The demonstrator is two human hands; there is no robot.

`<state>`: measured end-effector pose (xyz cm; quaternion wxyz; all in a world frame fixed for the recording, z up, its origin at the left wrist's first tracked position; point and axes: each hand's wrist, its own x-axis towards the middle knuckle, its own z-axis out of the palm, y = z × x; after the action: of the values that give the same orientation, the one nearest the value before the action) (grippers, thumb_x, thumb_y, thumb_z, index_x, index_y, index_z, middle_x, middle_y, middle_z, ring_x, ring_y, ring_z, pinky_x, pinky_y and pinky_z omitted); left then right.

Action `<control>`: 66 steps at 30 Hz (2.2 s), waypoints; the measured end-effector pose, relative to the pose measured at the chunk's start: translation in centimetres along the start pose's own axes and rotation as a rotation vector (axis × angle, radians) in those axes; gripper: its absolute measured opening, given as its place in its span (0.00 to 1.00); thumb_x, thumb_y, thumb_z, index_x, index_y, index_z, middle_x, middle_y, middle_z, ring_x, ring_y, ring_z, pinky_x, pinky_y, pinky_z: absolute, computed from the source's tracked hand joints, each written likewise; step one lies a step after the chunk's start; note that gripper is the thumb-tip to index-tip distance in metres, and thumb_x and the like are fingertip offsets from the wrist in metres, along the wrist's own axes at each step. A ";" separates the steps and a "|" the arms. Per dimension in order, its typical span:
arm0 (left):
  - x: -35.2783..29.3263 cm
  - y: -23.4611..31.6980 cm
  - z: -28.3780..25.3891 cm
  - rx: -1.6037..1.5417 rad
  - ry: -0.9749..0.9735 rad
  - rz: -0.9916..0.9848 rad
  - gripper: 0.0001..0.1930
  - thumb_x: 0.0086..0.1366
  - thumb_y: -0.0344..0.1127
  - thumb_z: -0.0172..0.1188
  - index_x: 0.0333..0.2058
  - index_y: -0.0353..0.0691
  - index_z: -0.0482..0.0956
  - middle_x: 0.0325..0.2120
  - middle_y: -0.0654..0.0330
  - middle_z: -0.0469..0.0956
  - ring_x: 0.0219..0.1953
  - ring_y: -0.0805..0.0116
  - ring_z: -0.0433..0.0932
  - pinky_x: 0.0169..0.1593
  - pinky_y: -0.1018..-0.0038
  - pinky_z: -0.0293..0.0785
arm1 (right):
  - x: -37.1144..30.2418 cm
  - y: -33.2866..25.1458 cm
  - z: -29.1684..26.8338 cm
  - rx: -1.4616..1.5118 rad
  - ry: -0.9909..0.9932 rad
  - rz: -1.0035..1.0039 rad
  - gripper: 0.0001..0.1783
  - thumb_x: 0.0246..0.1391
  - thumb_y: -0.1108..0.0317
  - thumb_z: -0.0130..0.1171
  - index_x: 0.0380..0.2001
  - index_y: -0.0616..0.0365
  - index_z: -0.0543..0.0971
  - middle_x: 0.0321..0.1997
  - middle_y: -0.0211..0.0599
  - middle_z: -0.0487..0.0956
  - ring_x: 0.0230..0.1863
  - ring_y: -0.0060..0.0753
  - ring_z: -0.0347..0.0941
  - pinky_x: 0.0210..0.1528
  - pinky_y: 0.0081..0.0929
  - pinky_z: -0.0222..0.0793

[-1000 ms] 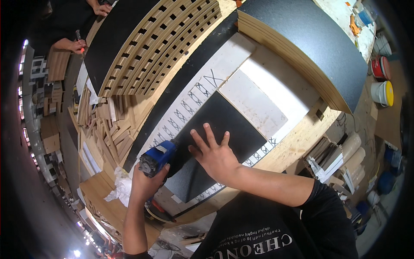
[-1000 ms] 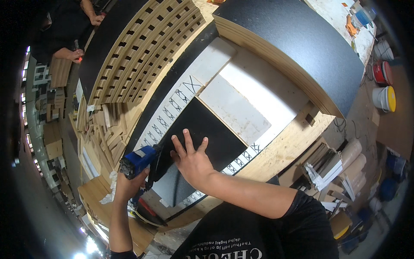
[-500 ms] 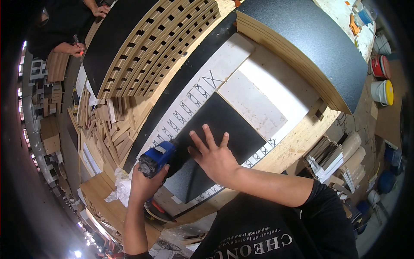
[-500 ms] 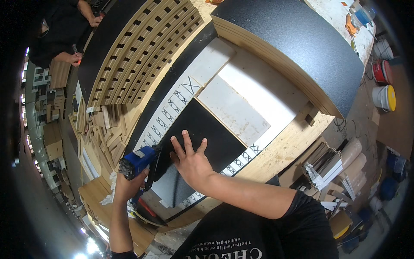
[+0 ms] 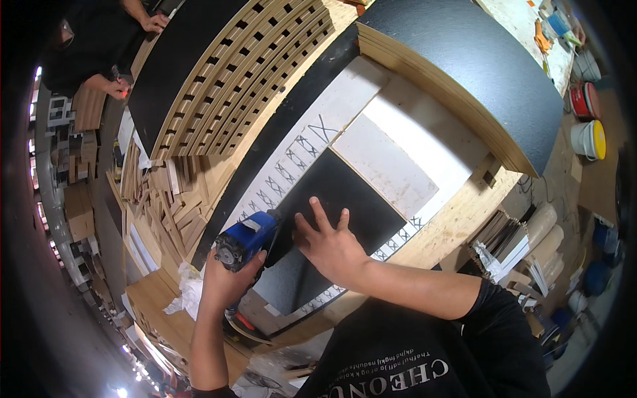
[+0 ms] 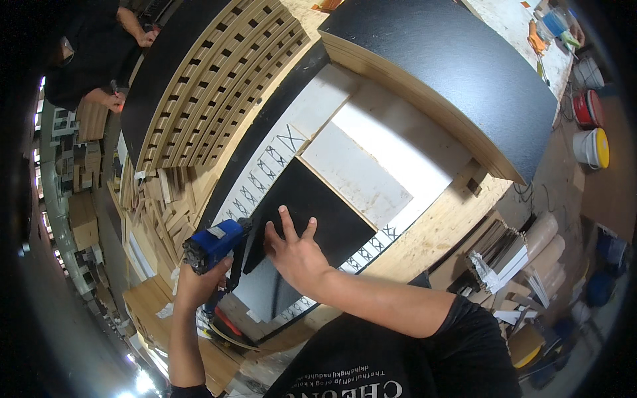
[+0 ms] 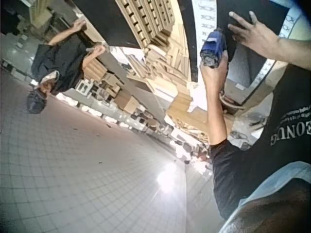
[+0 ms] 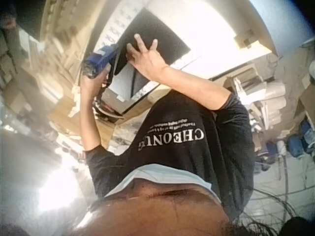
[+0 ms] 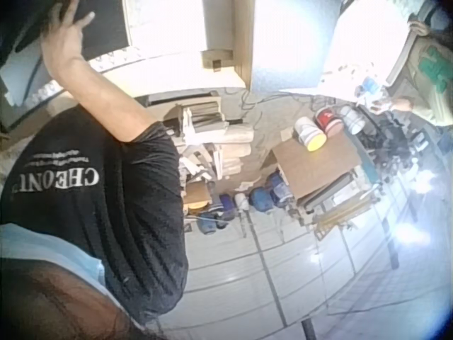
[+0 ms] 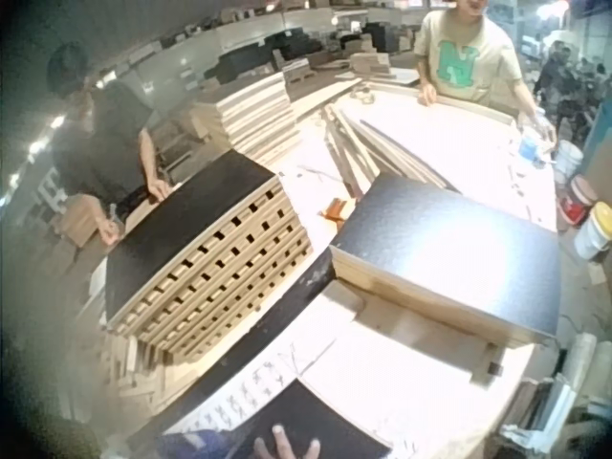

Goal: The person aligns a black panel onto a wooden frame and uses a pneumatic nailer to secure it, followed by hammering wooden slats into place to form a slatted structure.

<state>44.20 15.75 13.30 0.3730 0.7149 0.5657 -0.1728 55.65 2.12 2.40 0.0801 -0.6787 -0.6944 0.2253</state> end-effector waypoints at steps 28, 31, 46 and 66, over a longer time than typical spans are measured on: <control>1.3 2.2 0.6 -0.043 -0.056 0.051 0.17 0.51 0.40 0.65 0.34 0.32 0.76 0.17 0.61 0.75 0.17 0.74 0.74 0.24 0.76 0.71 | -0.6 0.3 0.0 -0.055 0.013 -0.024 0.27 0.49 0.62 0.50 0.55 0.54 0.68 0.65 0.46 0.57 0.66 0.63 0.45 0.49 0.63 0.66; 1.6 2.4 0.7 -0.021 -0.059 0.070 0.16 0.51 0.40 0.65 0.33 0.33 0.76 0.16 0.61 0.75 0.16 0.74 0.74 0.24 0.77 0.70 | -0.8 0.4 0.3 -0.038 0.043 -0.039 0.27 0.50 0.62 0.49 0.55 0.55 0.68 0.64 0.46 0.57 0.67 0.59 0.47 0.49 0.62 0.66; 1.4 3.8 1.0 0.016 -0.046 0.104 0.14 0.53 0.41 0.65 0.29 0.34 0.76 0.14 0.64 0.73 0.15 0.77 0.72 0.22 0.78 0.68 | -1.9 2.0 -0.1 0.098 0.125 -0.052 0.23 0.47 0.64 0.54 0.49 0.53 0.73 0.60 0.42 0.64 0.64 0.45 0.56 0.55 0.51 0.64; 1.9 6.1 1.9 -0.133 -0.092 0.112 0.11 0.56 0.37 0.63 0.25 0.35 0.75 0.13 0.65 0.71 0.14 0.79 0.69 0.20 0.79 0.68 | -3.0 13.0 -4.0 0.724 0.143 0.485 0.13 0.44 0.60 0.63 0.33 0.53 0.81 0.27 0.32 0.80 0.34 0.36 0.77 0.38 0.31 0.71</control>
<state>50.79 15.18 12.85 0.4544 0.7104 0.5172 -0.1466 69.28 -0.27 1.07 0.3055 -0.7640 -0.3841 0.4189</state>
